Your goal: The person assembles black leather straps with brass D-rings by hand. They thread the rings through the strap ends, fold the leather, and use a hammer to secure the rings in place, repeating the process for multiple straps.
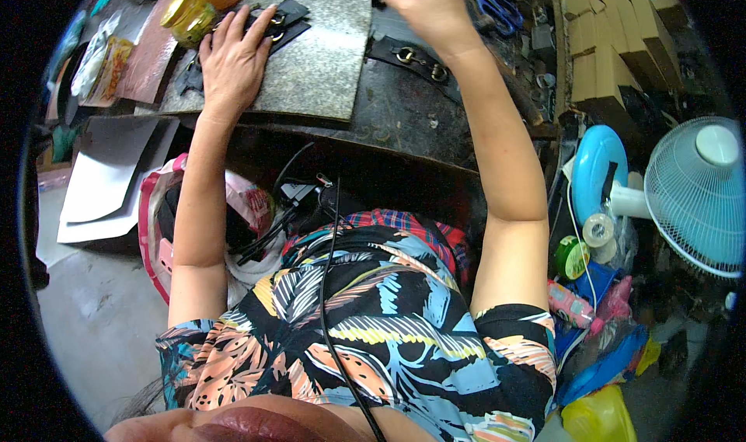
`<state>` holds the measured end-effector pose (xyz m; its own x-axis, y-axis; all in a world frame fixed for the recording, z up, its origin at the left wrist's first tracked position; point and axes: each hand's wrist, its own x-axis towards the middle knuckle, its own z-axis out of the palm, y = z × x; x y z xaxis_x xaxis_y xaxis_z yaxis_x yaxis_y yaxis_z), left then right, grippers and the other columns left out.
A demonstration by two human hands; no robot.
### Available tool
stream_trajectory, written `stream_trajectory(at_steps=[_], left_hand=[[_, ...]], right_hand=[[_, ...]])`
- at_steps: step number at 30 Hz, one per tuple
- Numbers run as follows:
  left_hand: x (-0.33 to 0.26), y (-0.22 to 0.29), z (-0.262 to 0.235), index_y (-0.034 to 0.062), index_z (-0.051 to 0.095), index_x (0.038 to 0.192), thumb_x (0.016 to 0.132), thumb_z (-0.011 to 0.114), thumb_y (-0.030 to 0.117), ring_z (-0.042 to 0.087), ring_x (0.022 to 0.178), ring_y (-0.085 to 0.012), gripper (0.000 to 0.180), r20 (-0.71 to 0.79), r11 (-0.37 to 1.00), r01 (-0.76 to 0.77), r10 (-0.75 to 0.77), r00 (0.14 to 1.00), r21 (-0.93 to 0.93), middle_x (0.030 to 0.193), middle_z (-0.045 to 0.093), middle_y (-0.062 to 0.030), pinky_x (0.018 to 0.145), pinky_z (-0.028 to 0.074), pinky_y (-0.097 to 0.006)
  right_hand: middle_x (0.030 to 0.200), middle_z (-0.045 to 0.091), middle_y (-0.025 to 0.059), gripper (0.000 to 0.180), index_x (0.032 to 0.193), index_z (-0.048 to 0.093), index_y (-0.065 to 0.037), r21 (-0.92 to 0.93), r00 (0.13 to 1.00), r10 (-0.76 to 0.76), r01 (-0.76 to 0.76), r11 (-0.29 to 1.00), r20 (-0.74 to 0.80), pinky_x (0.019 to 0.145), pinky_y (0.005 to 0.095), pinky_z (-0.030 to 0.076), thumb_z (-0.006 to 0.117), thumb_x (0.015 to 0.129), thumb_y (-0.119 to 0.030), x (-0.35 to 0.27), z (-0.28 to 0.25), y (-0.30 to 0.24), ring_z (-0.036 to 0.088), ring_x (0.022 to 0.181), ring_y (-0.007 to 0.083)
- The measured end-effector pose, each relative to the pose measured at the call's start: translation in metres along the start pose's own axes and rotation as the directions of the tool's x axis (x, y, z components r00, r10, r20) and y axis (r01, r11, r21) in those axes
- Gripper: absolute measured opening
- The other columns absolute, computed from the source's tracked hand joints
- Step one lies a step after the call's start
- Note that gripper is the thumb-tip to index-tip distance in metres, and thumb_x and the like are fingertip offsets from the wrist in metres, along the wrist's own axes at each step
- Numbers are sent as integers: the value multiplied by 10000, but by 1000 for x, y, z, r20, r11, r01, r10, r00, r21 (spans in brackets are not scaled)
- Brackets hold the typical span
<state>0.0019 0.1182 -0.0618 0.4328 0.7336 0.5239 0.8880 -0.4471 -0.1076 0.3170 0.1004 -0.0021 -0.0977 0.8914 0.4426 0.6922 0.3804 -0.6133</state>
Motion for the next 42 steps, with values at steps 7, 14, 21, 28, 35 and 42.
stream_trajectory(at_steps=[7, 14, 21, 28, 35, 42], left_hand=[[1, 14, -34, 169, 394, 1596, 1025, 398, 676, 292, 1523, -337, 764, -328, 941, -163, 61, 943, -296, 1632, 358, -155, 1232, 199, -527], [-25, 49, -54, 103, 678, 1273, 888, 725, 98, 605, 1016, -314, 388, 14, 785, -99, 136, 991, -611, 1064, 664, -105, 928, 472, -429], [-14, 53, -36, 133, 739, 1088, 877, 740, 135, 591, 936, -274, 211, -144, 882, -135, 78, 986, -450, 958, 648, -47, 818, 456, -409], [-20, 41, -47, 138, 748, 1116, 860, 754, 167, 595, 982, -274, 258, -172, 928, -34, -33, 985, -372, 1044, 680, -38, 850, 463, -411], [-52, 16, -77, 105, 744, 1135, 837, 724, 70, 608, 993, -317, 300, -155, 867, 114, -213, 965, -485, 1072, 685, -108, 898, 488, -417], [-56, 29, -77, 120, 758, 1048, 824, 744, 65, 611, 957, -285, 232, -183, 836, 122, -255, 949, -535, 1006, 698, -61, 851, 505, -389]], right_hand=[[1072, 713, 79, 342, 1260, 728, -50, 227, 971, -184, 147, 963, 152, 888, 295, 530, 717, 919, -73, -50, -16, -57, 667, 996, 172], [1065, 697, 96, 296, 1108, 737, -108, -87, 990, -129, 133, 987, 54, 900, 418, 559, 776, 832, -207, -78, 51, -72, 665, 1043, 303], [1099, 698, 34, 309, 1100, 774, -136, -553, 997, 58, -79, 829, -54, 932, 397, 541, 809, 830, -280, -100, -16, -27, 619, 1109, 252], [1215, 666, 64, 389, 1070, 769, -112, -638, 999, 25, -32, 769, -20, 1035, 460, 442, 858, 741, -299, -117, -14, -21, 549, 1234, 302], [1019, 727, 72, 375, 1096, 744, -101, -254, 983, -3, -45, 966, -185, 891, 397, 510, 835, 772, -268, -97, -18, -45, 669, 996, 283], [1151, 719, 112, 463, 1232, 729, -87, -272, 932, -249, 320, 908, 265, 1005, 411, 487, 820, 801, -231, -78, 37, -83, 634, 1135, 290]])
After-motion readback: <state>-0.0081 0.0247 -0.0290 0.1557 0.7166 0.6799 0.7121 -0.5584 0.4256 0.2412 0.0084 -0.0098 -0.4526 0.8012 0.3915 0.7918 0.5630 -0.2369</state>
